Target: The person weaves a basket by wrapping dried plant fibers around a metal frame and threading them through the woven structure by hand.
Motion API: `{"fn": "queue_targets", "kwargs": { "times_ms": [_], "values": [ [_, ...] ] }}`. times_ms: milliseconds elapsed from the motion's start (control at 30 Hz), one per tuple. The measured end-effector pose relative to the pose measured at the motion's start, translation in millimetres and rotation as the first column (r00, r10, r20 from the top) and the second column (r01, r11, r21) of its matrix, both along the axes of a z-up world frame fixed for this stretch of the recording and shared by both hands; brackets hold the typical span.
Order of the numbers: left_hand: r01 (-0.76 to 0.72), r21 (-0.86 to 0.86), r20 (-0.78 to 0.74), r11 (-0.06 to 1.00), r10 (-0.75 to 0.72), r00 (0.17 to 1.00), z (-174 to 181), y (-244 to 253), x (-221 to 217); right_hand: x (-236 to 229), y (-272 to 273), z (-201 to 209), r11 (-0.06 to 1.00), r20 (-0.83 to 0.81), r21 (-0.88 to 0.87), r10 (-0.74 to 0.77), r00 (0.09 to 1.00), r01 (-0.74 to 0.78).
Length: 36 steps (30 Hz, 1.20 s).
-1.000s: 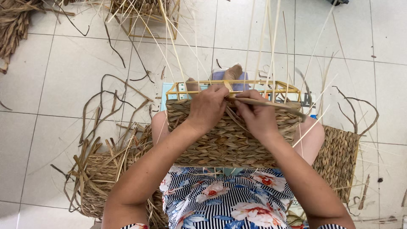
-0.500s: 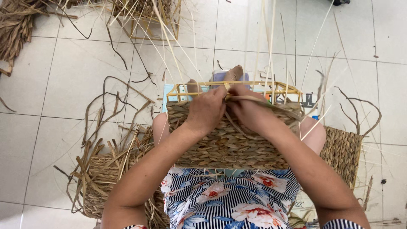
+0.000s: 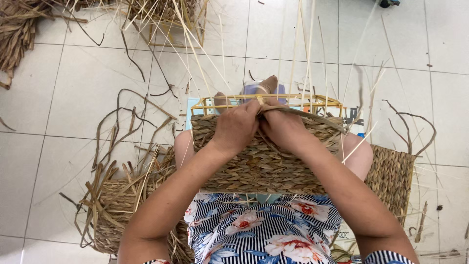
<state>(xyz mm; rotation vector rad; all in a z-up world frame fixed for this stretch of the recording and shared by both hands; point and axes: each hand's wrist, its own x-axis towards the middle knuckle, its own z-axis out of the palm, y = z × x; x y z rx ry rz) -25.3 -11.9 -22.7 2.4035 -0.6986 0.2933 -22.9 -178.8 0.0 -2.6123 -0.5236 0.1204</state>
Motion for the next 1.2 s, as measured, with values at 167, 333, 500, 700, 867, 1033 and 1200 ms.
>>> {"fn": "queue_targets", "kwargs": {
  "times_ms": [167,333,500,700,867,1033,1200],
  "values": [
    [-0.058,0.121,0.046,0.991,0.053,0.998,-9,-7,6,2,-49,30,0.991,0.138,0.068,-0.121,0.983,0.112],
    [-0.065,0.183,0.079,0.981,0.051,0.996,-17,-10,10,28,-138,76,0.936,0.563,0.344,-0.269,0.781,0.074],
    [-0.068,0.243,0.245,0.968,0.007,0.969,-14,-10,7,83,-150,15,0.798,-0.14,0.494,-0.317,0.938,0.343],
    [-0.146,0.273,0.394,0.951,0.027,0.919,-2,-16,23,138,-127,-54,0.891,-0.52,0.327,-0.11,0.847,0.316],
    [0.119,0.39,-0.215,0.913,-0.035,0.976,-5,-16,48,161,-94,-68,0.971,-0.689,0.216,0.078,0.721,0.101],
    [0.091,0.373,-0.313,0.923,0.033,0.949,-24,-21,53,132,-55,-59,0.967,-0.783,0.025,0.178,0.597,-0.255],
    [0.017,0.184,-0.209,0.983,0.022,0.978,-41,-19,43,119,-47,-61,0.929,-0.774,0.251,0.361,0.521,-0.271]
  ]
}}
